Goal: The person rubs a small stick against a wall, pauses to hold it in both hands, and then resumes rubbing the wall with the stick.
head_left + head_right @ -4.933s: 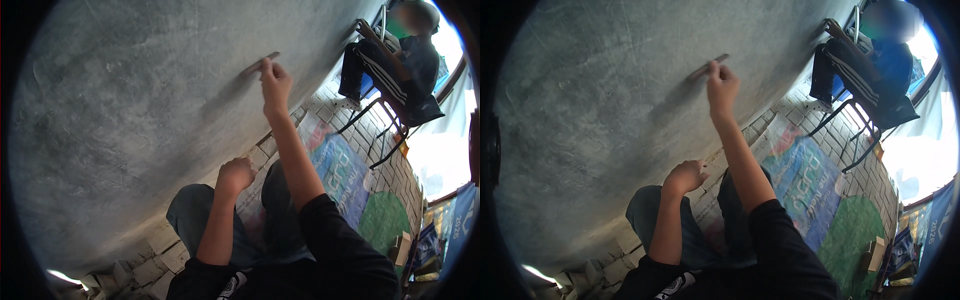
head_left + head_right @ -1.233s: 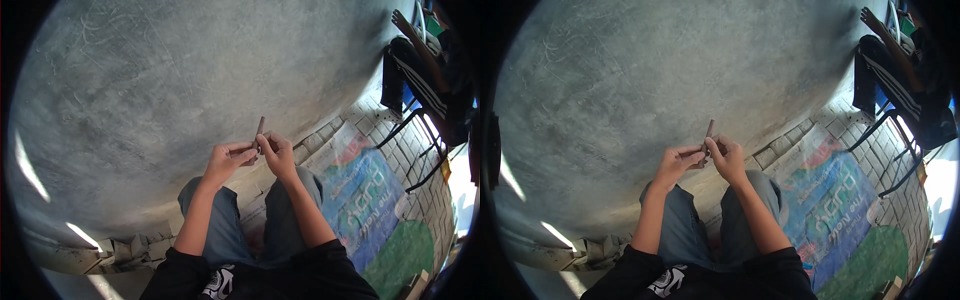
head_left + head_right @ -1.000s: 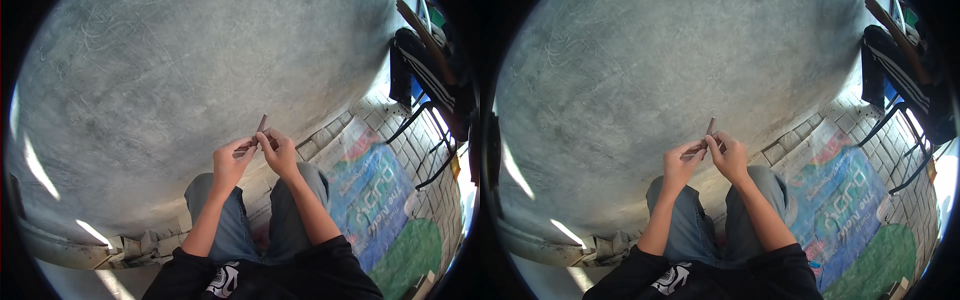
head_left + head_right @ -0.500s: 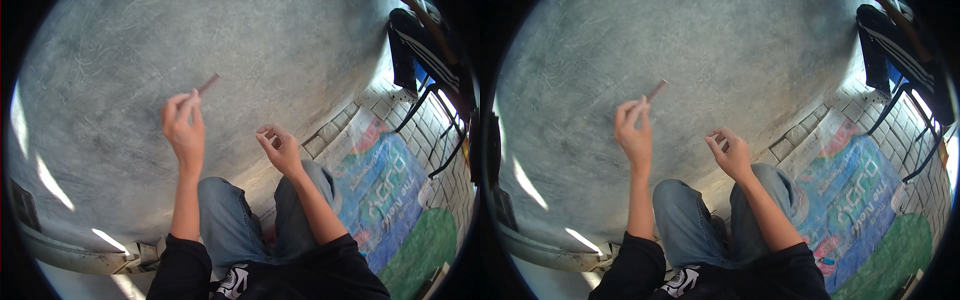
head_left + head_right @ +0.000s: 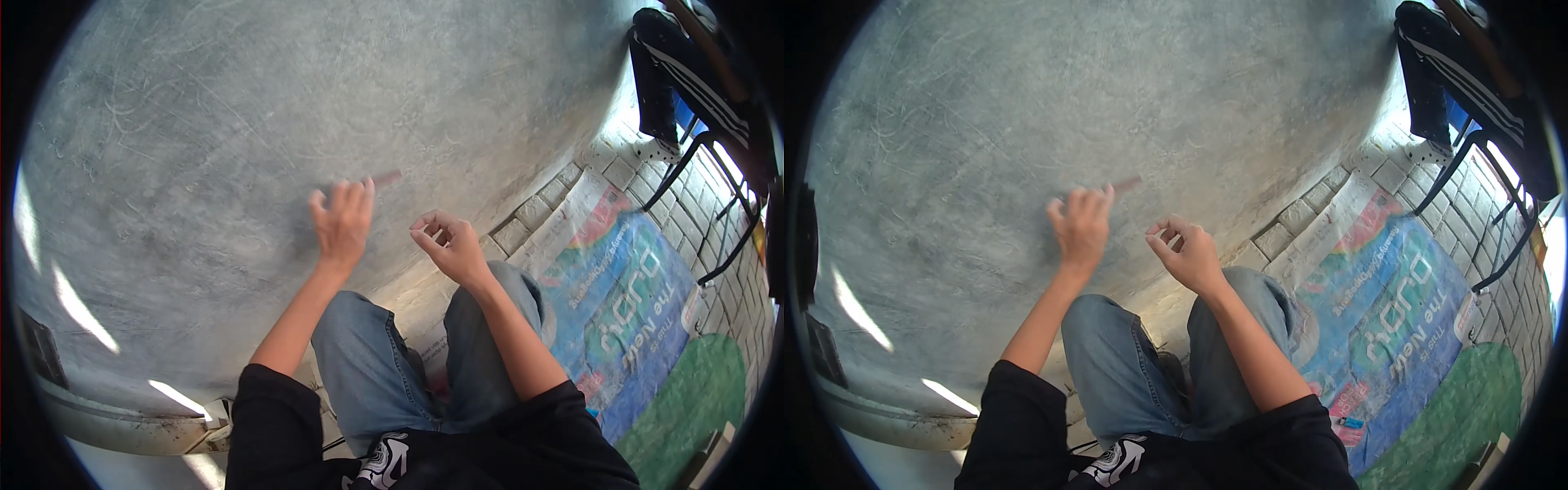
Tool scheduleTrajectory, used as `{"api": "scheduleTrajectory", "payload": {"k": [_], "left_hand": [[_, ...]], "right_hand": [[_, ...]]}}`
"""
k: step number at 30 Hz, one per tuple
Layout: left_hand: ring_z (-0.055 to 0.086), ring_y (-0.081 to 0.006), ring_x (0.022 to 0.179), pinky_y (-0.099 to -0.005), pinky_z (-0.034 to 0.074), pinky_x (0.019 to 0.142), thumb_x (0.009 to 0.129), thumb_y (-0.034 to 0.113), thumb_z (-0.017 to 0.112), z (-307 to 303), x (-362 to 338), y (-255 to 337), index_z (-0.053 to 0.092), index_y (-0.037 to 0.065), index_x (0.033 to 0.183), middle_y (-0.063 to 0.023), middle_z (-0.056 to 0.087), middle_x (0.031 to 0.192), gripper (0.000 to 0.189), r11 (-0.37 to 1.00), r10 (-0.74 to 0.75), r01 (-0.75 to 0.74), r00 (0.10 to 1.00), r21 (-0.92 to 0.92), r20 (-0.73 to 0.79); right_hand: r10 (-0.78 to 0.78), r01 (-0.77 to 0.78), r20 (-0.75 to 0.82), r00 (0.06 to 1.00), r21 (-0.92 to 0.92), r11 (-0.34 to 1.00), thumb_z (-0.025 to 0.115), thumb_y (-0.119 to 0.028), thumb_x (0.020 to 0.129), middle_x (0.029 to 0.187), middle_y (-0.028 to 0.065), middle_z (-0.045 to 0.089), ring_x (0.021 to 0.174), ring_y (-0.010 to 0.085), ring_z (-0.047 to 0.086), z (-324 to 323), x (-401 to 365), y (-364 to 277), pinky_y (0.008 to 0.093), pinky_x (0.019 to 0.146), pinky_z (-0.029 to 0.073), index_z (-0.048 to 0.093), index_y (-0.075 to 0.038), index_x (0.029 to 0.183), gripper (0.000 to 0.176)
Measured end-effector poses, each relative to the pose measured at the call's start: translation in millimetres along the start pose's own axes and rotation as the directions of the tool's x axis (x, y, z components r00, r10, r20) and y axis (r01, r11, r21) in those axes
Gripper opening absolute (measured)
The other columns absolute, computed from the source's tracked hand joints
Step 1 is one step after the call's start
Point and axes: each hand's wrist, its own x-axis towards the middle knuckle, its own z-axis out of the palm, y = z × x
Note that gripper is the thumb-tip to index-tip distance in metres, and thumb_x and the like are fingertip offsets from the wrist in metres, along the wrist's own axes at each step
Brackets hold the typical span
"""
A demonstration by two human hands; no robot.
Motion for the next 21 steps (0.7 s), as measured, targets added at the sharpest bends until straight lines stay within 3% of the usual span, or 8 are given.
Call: {"api": "scheduleTrajectory", "payload": {"k": [1,4,6,8,11,14,17,21], "left_hand": [[0.049,-0.0127,0.096,-0.0429,0.031,0.084,0.074,0.009,0.059,4.0,-7.3,5.1,0.064,0.013,0.106,0.0044,0.053,0.087,0.032,0.996,0.086,-0.084,0.994,-0.024,0.072],[0.049,-0.0121,0.094,-0.0416,0.030,0.082,0.073,0.008,0.061,-12.2,-4.3,-7.5,0.064,0.014,0.104,0.0047,0.053,0.084,0.031,0.998,0.027,-0.026,0.999,-0.058,0.027],[0.049,-0.0120,0.091,-0.0394,0.028,0.080,0.071,0.008,0.064,-46.1,29.4,-34.7,0.064,0.015,0.103,0.0046,0.053,0.081,0.033,0.996,-0.080,0.088,0.976,0.027,-0.201],[0.049,-0.0117,0.089,-0.0381,0.027,0.079,0.071,0.008,0.065,-66.8,57.3,-59.8,0.065,0.017,0.103,0.0049,0.053,0.079,0.034,0.977,-0.162,0.200,0.928,0.080,-0.335],[0.048,-0.0119,0.084,-0.0367,0.028,0.078,0.072,0.008,0.064,-53.0,69.8,-60.5,0.065,0.014,0.100,0.0047,0.051,0.076,0.029,0.986,-0.057,0.101,0.953,0.134,-0.297],[0.050,-0.0107,0.088,-0.0364,0.030,0.080,0.074,0.008,0.061,-23.2,28.1,-31.9,0.065,0.011,0.100,0.0034,0.053,0.077,0.026,0.935,0.236,-0.227,0.972,0.272,-0.001],[0.048,-0.0118,0.079,-0.0377,0.032,0.081,0.073,0.007,0.061,10.0,-30.6,-16.1,0.063,0.005,0.100,0.0013,0.047,0.073,0.027,0.882,0.443,-0.463,0.878,0.090,0.182],[0.050,-0.0120,0.081,-0.0385,0.031,0.082,0.073,0.005,0.060,-41.9,7.8,-33.2,0.063,0.007,0.105,0.0021,0.048,0.075,0.033,0.965,0.237,-0.239,0.971,0.106,0.029]], "right_hand": [[-0.001,0.001,0.021,1.000,-0.002,1.000,0.064,-0.018,0.077,0.064,0.0040,0.059,0.048,0.0095,0.053,-0.2,0.0,-0.6,0.0266,0.049,0.041,0.065,-0.007,0.087,0.015],[-0.009,0.010,0.063,0.998,-0.012,1.000,0.064,-0.018,0.077,0.063,0.0043,0.059,0.050,0.0107,0.054,-2.9,-0.1,0.6,0.0267,0.050,0.042,0.065,-0.007,0.086,0.014],[-0.005,0.005,0.089,0.996,-0.004,1.000,0.064,-0.018,0.078,0.063,0.0046,0.060,0.051,0.0114,0.055,0.0,-0.2,3.0,0.0268,0.051,0.043,0.065,-0.007,0.085,0.014],[-0.037,0.039,0.122,0.992,-0.018,0.999,0.064,-0.016,0.080,0.060,-0.0028,0.054,0.047,0.0023,0.042,1.8,1.4,5.4,0.0213,0.045,0.034,0.064,-0.006,0.083,0.011],[0.028,-0.013,0.159,0.987,-0.093,0.996,0.064,-0.019,0.076,0.065,0.0064,0.061,0.054,0.0154,0.058,1.7,0.1,2.0,0.0298,0.055,0.046,0.065,-0.007,0.085,0.015],[0.037,-0.011,0.177,0.984,-0.147,0.989,0.064,-0.019,0.075,0.066,0.0072,0.062,0.055,0.0195,0.059,-0.1,-3.7,-4.9,0.0321,0.057,0.046,0.065,-0.008,0.084,0.014],[0.028,0.018,0.210,0.977,-0.211,0.977,0.063,-0.019,0.076,0.069,0.0085,0.064,0.059,0.0231,0.061,-1.5,-6.3,-1.3,0.0337,0.059,0.047,0.065,-0.009,0.084,0.013],[0.039,0.027,0.274,0.961,-0.234,0.972,0.062,-0.018,0.076,0.071,0.0095,0.064,0.062,0.0251,0.061,-3.7,-7.7,-0.2,0.0345,0.061,0.047,0.065,-0.008,0.084,0.014]]}}
